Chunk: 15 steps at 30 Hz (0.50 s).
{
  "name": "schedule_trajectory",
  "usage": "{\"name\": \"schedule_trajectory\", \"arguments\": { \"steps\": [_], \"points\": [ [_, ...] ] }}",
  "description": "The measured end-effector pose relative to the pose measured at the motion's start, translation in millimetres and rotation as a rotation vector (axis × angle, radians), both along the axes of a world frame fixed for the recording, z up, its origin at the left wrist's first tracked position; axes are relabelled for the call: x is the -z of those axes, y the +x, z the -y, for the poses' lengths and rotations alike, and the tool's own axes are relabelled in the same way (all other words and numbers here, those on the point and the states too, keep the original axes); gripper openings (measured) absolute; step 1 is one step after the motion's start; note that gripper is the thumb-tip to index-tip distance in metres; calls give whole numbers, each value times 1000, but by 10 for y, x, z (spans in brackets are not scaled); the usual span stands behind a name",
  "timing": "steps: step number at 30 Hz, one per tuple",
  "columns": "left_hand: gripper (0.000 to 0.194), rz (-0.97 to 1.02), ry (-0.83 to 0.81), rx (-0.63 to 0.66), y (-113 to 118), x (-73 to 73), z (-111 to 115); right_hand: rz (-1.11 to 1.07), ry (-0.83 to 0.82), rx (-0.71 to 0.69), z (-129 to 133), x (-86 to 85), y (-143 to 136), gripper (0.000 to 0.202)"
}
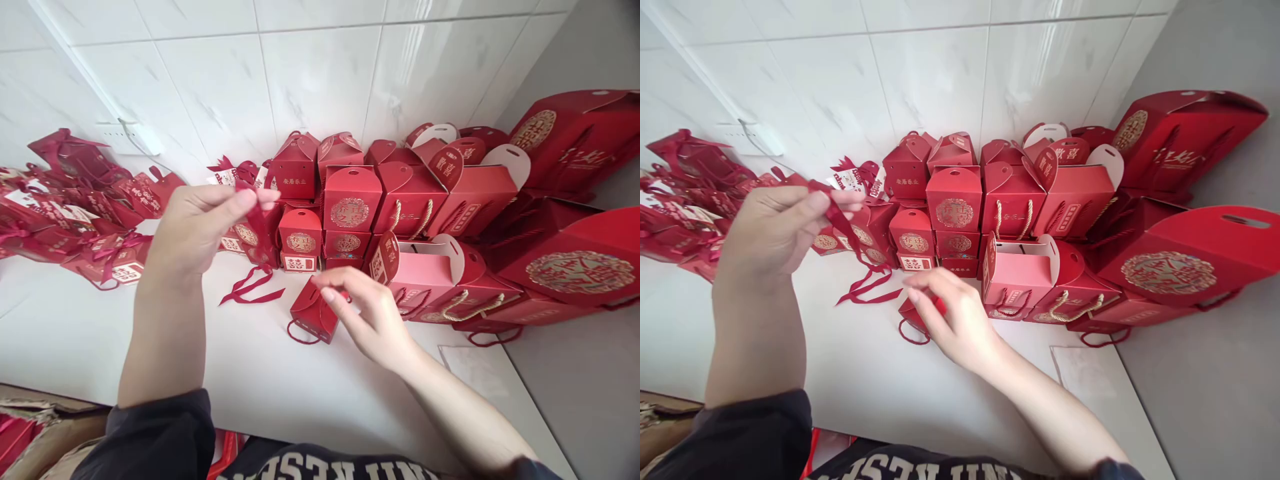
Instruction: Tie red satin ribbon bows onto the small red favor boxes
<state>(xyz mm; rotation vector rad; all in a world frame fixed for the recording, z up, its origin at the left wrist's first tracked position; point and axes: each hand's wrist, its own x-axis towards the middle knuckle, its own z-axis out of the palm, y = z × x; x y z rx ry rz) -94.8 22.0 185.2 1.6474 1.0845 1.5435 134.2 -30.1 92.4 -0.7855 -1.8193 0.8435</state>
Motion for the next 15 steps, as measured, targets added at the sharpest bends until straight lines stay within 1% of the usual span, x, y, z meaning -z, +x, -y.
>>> {"name": "schedule_trajectory", "arguments": {
  "steps": [2,3,5,7,9,11,13,15],
  "points": [
    [20,-89,-44,93,202,-50,102,-184,-110,-1,-76,-127,-75,27],
    [20,-116,-66,120,288,-61,133,-262,-155,-24,-120,-188,-116,31],
    [20,-162,-105,120,415,-65,153,-375,-214,-101,-205,-288,-197,30],
    [22,-220,-153,112,483,-48,138,-458,-240,-160,-274,-344,-261,23],
    [26,-268,-201,131,510,-14,109,-525,-262,-205,-322,-347,-296,19],
    [30,-274,-225,153,525,38,85,-571,-294,-249,-358,-305,-297,13],
    [30,-231,-237,151,549,104,67,-579,-332,-275,-390,-240,-271,10],
    [29,-172,-260,139,582,179,50,-550,-363,-273,-418,-174,-232,11]
  ]
}}
